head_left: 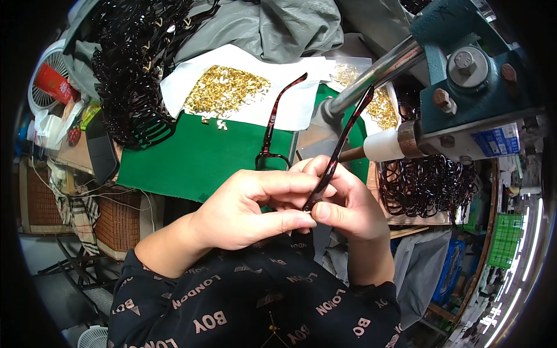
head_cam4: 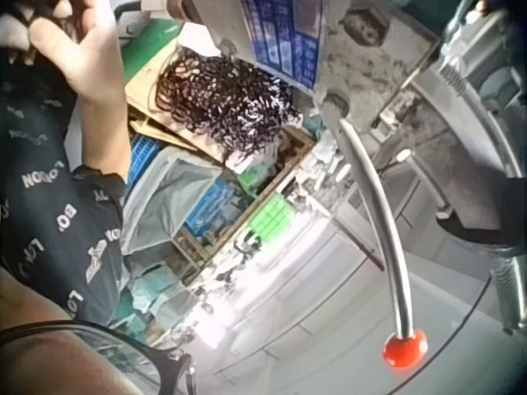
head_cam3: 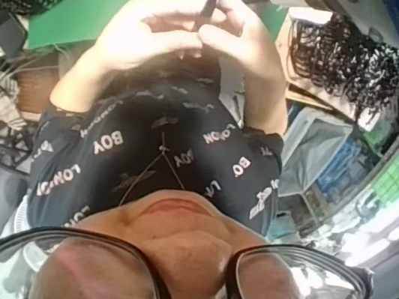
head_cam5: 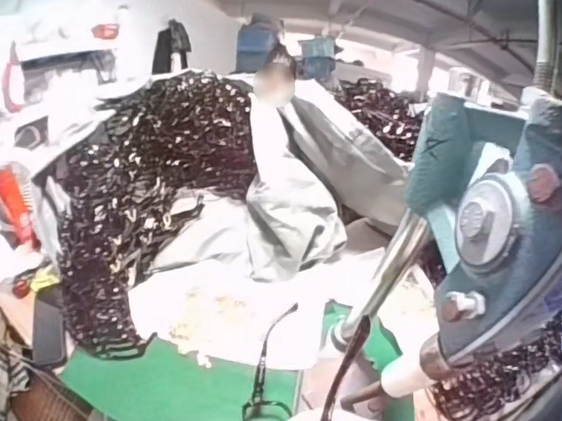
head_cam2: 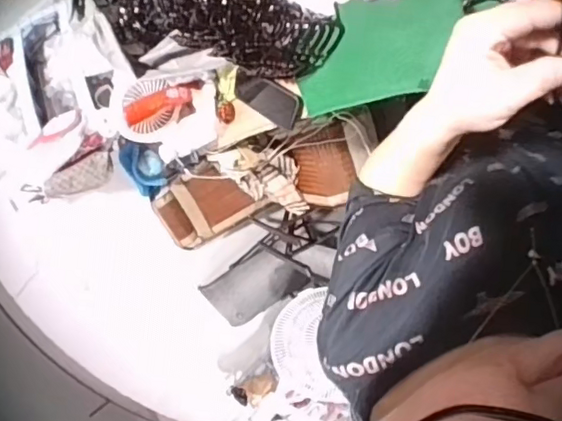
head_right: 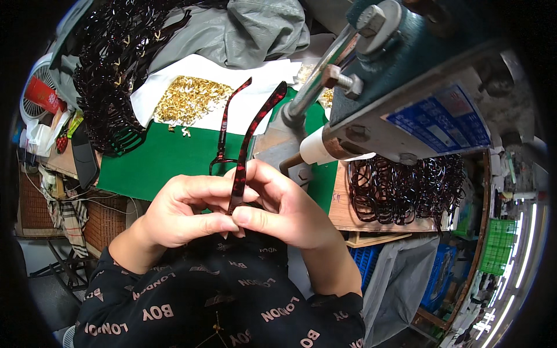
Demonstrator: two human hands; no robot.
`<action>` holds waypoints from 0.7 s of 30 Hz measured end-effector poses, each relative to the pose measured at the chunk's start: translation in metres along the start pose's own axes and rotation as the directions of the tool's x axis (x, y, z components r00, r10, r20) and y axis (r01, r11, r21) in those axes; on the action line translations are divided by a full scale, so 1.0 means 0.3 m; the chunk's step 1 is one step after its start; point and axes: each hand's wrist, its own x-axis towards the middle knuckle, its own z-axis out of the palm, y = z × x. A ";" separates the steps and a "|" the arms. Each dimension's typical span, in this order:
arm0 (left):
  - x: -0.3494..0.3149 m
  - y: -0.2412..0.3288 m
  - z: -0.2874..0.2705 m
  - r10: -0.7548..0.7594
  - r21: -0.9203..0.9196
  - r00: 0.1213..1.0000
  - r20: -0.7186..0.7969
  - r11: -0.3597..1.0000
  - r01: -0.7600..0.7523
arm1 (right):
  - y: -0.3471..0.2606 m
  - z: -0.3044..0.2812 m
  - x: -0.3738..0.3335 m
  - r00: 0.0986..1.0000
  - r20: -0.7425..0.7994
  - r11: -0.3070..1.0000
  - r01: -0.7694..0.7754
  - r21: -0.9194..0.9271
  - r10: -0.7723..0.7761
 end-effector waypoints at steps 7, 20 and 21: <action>0.039 0.044 0.036 -0.040 -0.125 0.992 -0.120 0.992 0.024 | 0.044 -0.012 -0.062 0.922 -0.105 0.782 0.250 -0.571 -0.372; 0.250 0.048 0.181 0.031 -0.326 0.997 -0.072 0.944 -0.053 | -0.008 -0.049 -0.136 0.584 -0.546 0.789 0.325 -0.522 -0.601; 0.261 0.044 0.187 0.066 -0.348 0.994 -0.083 0.933 -0.091 | -0.014 -0.062 -0.137 0.579 -0.553 0.793 0.331 -0.512 -0.599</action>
